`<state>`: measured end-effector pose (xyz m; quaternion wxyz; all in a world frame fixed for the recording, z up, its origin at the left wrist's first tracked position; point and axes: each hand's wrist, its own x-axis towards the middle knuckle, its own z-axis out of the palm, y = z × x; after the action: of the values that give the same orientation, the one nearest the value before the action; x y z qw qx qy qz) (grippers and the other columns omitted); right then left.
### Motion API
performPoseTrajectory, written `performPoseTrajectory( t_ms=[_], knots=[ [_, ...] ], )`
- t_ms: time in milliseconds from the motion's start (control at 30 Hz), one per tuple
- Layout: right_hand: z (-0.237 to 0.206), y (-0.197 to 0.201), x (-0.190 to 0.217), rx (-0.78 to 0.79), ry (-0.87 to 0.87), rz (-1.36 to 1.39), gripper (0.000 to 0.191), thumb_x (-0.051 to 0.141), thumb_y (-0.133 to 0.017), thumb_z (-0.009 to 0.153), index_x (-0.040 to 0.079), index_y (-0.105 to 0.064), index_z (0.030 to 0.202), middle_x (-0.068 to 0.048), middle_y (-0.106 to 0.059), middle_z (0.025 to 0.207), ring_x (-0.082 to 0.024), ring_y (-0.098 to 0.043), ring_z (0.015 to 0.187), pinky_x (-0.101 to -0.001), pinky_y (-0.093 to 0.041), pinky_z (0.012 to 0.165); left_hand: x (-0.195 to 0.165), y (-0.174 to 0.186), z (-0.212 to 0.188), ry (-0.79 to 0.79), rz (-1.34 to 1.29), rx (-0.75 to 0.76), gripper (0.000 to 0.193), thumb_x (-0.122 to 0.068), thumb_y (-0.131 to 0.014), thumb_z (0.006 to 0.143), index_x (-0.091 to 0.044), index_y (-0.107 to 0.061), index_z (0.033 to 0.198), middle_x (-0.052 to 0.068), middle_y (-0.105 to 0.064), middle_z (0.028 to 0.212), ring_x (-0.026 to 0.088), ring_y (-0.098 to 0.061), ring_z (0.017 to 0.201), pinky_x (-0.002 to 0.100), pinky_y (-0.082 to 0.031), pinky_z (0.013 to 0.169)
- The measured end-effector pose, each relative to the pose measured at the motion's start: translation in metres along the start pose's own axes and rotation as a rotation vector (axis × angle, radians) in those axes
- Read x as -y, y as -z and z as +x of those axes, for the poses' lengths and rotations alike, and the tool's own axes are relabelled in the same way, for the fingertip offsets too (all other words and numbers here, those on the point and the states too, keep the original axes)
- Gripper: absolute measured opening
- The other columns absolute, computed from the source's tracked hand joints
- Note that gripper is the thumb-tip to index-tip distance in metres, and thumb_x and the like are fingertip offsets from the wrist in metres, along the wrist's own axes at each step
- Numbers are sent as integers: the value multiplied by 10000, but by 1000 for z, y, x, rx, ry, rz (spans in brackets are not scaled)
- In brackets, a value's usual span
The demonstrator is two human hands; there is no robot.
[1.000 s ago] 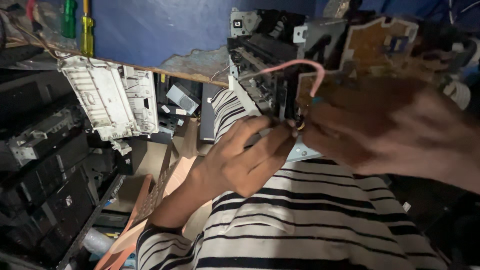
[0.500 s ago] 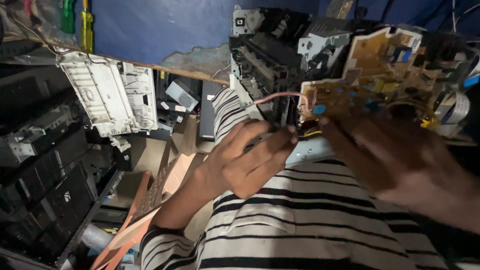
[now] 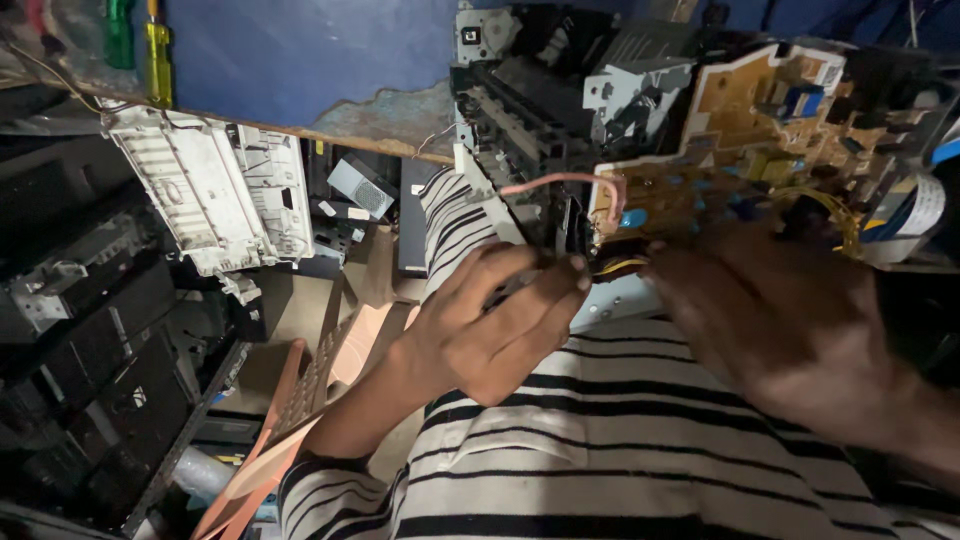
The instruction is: The person removes a circuit board from an electronic device chassis and then connects several wires to the board by hand. The person holds the board and chassis while routing and attaching wires to connectors on the board.
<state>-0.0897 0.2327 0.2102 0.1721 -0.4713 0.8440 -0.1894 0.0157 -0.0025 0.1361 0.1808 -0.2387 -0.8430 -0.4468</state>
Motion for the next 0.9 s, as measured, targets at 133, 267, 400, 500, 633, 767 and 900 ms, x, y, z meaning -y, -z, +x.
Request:
performPoseTrajectory(
  t_ms=[133,267,400,500,633,767,900],
  knots=[
    [7,1,2,5,-98,24,150,64,-778,864,-42,-700,935,-129,-666,828,-198,-625,582,-342,-501,488,0,0,0,-2,5,16,283,23,-754,841,127,-722,1103,203,-648,1186,358,-626,1071,401,-584,825],
    [14,4,11,2,-165,4,135,85,-761,899,-4,-693,973,-122,-652,871,-224,-639,658,-366,-513,560,1,-1,2,-15,19,-15,275,38,-758,840,124,-718,1098,199,-655,1177,355,-629,1071,395,-571,820],
    [13,7,22,119,-61,-253,296,59,-735,831,-33,-744,1112,-106,-677,888,-186,-624,621,-325,-466,481,0,0,4,-13,33,-12,284,-33,-780,816,113,-727,1055,195,-666,1115,355,-639,1024,405,-547,772],
    [7,9,26,133,46,-452,420,37,-705,781,-52,-737,1190,-92,-661,892,-187,-662,706,-281,-501,527,0,2,6,4,23,-5,267,19,-770,850,126,-723,1090,200,-670,1164,338,-636,1057,392,-548,802],
    [-2,9,23,258,54,-453,553,58,-691,733,-52,-725,1274,-69,-638,864,-189,-658,741,-276,-514,543,2,3,9,-17,-17,-11,259,24,-755,817,132,-704,1047,214,-660,1160,354,-639,1048,405,-542,790],
    [-9,-1,22,63,102,-496,428,-12,-667,784,-93,-731,1199,-116,-653,878,-226,-665,715,-303,-555,574,1,2,10,0,13,-13,240,35,-757,834,126,-705,1050,206,-654,1173,351,-642,1054,405,-532,803],
    [-12,-15,24,-169,15,-343,250,-32,-692,859,-79,-740,1100,-144,-652,851,-254,-652,659,-347,-554,554,-2,2,7,14,-1,1,272,5,-748,799,119,-716,1044,203,-656,1154,352,-639,1043,410,-542,814]
  ],
)
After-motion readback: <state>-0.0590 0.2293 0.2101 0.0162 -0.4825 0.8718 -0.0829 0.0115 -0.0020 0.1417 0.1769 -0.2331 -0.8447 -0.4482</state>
